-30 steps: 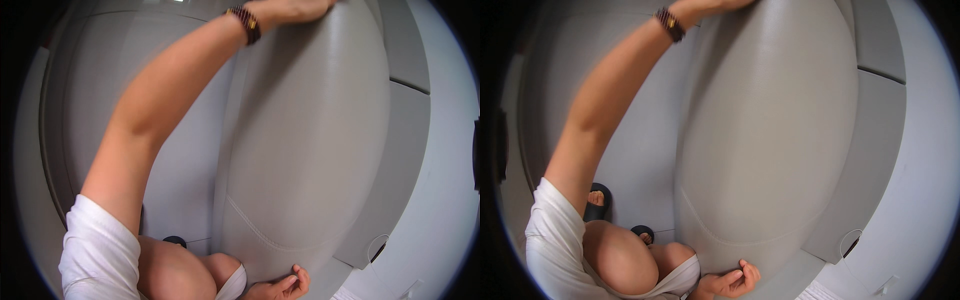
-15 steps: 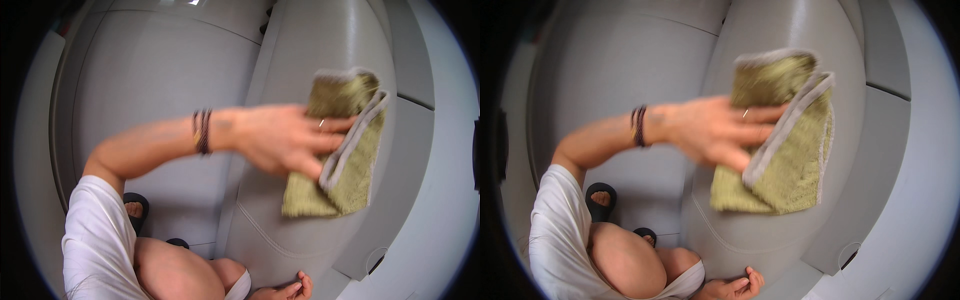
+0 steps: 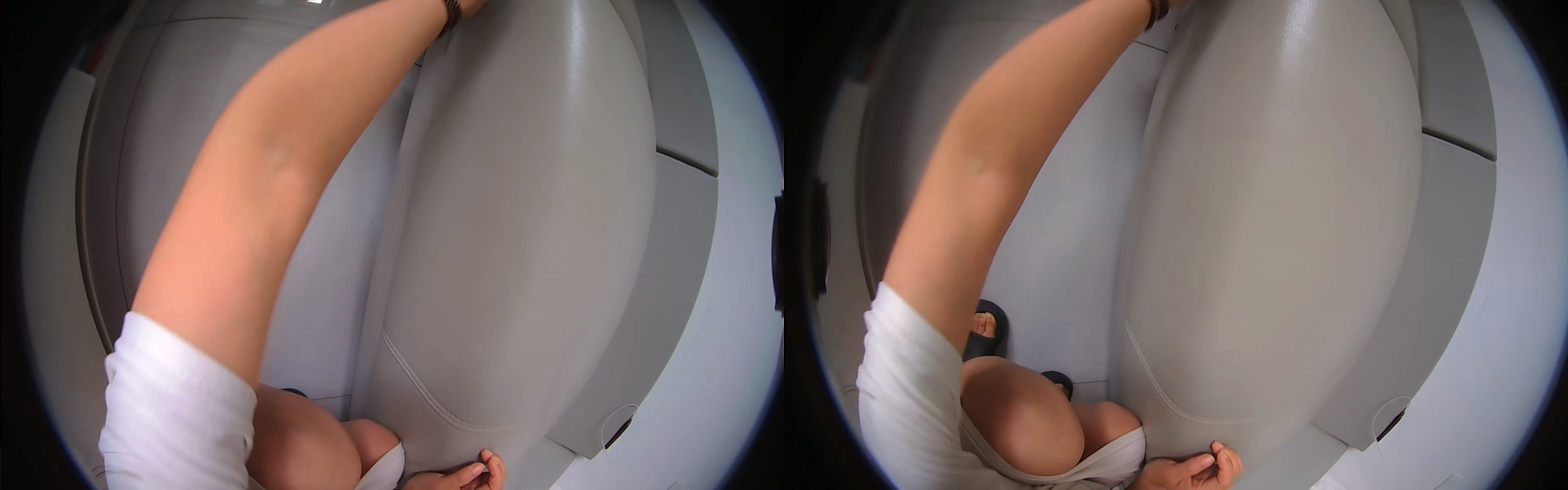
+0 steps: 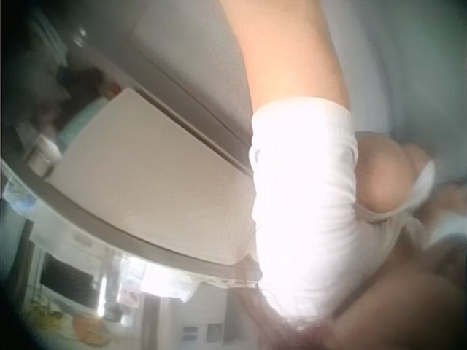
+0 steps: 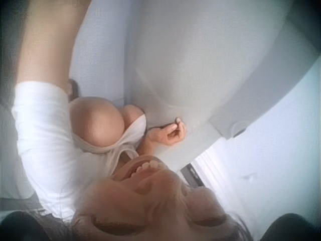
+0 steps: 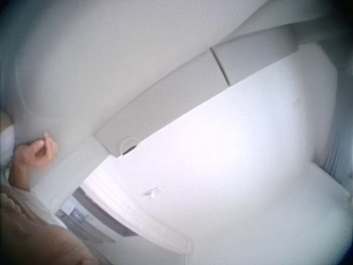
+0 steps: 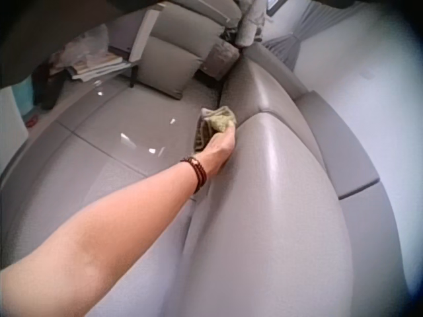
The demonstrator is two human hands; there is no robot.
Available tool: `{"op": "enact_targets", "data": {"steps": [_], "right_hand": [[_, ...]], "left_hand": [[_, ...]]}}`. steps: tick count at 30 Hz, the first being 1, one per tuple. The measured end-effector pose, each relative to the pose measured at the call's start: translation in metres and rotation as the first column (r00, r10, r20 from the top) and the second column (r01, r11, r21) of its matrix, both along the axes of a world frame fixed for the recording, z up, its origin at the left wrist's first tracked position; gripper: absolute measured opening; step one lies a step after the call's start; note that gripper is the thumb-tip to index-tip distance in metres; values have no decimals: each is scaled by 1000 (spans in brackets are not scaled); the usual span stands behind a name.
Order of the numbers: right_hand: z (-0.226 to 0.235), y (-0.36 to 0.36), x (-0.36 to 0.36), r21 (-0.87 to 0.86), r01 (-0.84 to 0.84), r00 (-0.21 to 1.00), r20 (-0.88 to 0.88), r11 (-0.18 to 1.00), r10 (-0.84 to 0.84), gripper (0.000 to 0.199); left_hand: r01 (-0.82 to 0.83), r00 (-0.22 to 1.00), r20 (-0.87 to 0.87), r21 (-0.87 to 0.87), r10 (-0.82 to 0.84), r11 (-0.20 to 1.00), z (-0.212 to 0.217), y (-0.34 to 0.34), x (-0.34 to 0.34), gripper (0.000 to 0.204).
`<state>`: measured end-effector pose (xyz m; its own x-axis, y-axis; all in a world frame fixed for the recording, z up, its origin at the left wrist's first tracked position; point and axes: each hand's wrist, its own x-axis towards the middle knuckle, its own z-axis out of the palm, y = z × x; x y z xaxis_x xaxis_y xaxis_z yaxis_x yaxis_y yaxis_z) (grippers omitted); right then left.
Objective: The person wipes the surface of a light gray sofa using a green cloth. They move across different sections, including the seat cushions and backrest, and briefly fold the cloth before continuing to wipe.
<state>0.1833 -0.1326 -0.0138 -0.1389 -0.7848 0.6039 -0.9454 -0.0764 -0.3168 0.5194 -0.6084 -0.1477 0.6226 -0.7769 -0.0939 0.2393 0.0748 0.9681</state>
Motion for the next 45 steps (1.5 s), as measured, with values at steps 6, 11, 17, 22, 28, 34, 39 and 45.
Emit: {"op": "enact_targets", "data": {"steps": [6, 11, 17, 22, 28, 34, 39, 45], "right_hand": [[-10, -12, 14, -138, 11, 1000, -1, 990, -12, 16], [-5, -5, 27, -115, -4, 991, 133, 993, 20, 19], [12, 5, 42, -183, -30, 954, 290, 983, 83, 21], [29, 28, 36, -210, -73, 821, 543, 975, 179, 27], [51, 76, -3, -308, -108, 691, 660, 945, 294, 28], [62, 112, -30, -361, -31, 594, 744, 932, 308, 33], [60, 146, -54, -431, -7, 481, 790, 902, 381, 35], [62, 161, -69, -505, 112, 499, 773, 856, 391, 33]], "left_hand": [[223, 974, 103, -281, -202, 934, -6, 93, -68, 69], [273, 962, 70, -156, -265, 949, 6, 240, -114, 43], [372, 928, 113, -249, -355, 894, 7, 378, -167, 45], [690, 709, 438, -270, -553, 672, -10, 460, -181, 41], [917, 284, 880, -134, -380, 375, -15, 479, -183, 53], [894, 72, 997, -82, 40, 440, 16, 389, -137, 43], [634, 417, 896, -406, 151, 659, 58, 332, -134, 32], [612, 548, 792, -161, -269, 774, 102, 367, -173, 43]]}}
